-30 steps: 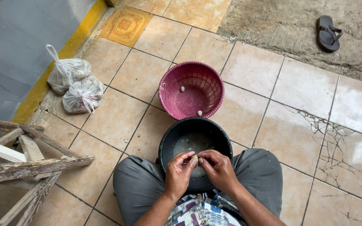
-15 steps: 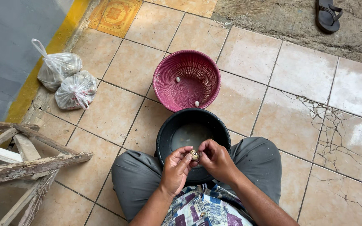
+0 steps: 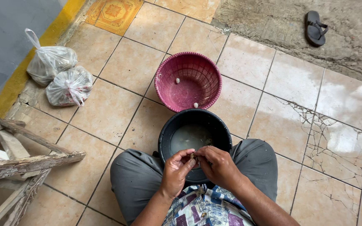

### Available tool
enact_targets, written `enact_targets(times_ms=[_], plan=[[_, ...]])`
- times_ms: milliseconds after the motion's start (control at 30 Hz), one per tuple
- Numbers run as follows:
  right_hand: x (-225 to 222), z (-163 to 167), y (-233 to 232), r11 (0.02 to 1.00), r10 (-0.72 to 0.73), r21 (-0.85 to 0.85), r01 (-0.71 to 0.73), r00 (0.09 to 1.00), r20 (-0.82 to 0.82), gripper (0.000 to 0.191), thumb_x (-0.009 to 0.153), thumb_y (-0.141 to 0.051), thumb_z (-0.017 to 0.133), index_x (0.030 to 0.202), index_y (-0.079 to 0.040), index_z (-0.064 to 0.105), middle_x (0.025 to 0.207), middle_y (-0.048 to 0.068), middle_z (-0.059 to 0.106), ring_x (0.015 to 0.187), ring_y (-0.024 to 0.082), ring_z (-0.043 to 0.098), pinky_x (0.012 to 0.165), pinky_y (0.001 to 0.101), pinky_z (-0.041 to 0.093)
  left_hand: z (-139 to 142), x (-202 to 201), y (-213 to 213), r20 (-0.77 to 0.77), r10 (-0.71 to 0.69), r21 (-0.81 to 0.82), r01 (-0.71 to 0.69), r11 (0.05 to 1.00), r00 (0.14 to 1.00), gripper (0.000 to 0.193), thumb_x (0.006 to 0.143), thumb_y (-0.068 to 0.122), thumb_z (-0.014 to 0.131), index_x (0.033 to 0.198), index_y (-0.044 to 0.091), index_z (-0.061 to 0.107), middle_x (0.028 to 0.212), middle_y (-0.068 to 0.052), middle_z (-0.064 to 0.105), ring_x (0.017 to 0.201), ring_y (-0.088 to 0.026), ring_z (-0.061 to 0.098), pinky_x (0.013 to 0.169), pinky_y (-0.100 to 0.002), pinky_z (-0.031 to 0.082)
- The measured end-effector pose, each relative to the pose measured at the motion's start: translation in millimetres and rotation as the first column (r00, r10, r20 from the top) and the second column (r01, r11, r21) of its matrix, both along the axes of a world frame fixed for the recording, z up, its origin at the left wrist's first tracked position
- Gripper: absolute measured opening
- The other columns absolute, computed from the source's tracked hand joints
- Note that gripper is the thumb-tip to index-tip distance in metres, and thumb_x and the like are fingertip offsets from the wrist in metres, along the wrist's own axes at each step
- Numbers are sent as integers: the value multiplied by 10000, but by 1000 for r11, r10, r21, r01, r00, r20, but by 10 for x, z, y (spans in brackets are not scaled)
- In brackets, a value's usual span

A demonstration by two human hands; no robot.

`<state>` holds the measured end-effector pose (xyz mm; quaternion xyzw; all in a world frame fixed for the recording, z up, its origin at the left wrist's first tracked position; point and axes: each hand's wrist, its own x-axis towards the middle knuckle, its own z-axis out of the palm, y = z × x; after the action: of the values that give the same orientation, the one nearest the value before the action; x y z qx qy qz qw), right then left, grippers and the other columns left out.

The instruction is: The person sits on the floor and peels small white eggs by hand, removing the shell and rinsing them in a black bowl of water. The peeled eggs are placed into a pink basket.

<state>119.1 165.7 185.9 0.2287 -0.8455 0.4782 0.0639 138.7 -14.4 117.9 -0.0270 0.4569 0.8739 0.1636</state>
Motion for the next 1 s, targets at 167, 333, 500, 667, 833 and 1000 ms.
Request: enact_targets(times_ms=[167,333,500,667,833,1000], plan=[[43,94,-71,992,1,127,1,1000,-23,179,846,7,717,1012,-5,650,872,152,707,777,330,726,640,393,572,64,83,-1,-201,28,-168,-63,984,979,283,928,-50,718,1209,-63,680,1117,-87,675,1004,-133,674,917,-270,584],[96,73,-140,997,-7,83,4,1000,28,172,848,17,702,1003,-5,630,857,143,691,780,310,725,630,378,565,70,124,-60,-95,6,-74,-13,997,995,295,933,-19,720,1222,-62,675,1060,-90,706,962,-125,674,882,-262,586],[107,78,-209,998,-50,38,48,997,50,129,856,36,675,970,5,623,864,127,688,770,274,727,649,357,567,51,140,-91,-33,24,32,-23,999,999,320,951,3,696,1263,-57,661,1046,-107,713,937,-139,674,858,-286,595],[112,143,-214,999,-3,34,3,1000,14,154,860,52,656,1008,10,668,928,132,724,826,268,751,692,352,592,61,145,-98,-7,64,46,-63,997,998,323,946,9,663,1265,-33,644,1067,-96,707,964,-139,688,910,-301,615],[176,178,-228,996,-23,88,19,999,40,176,855,-4,716,1027,11,684,917,138,742,814,275,769,643,340,600,121,172,-83,-129,67,-117,-82,990,989,292,953,-23,691,1244,-22,667,1044,-103,694,955,-133,666,920,-286,612],[178,153,-174,992,-30,128,17,995,100,140,862,-14,708,998,0,682,865,126,734,773,272,768,614,341,593,197,211,-63,-199,48,-284,-105,953,979,260,932,-14,714,1192,-9,692,1067,-88,694,953,-130,679,877,-263,607]])
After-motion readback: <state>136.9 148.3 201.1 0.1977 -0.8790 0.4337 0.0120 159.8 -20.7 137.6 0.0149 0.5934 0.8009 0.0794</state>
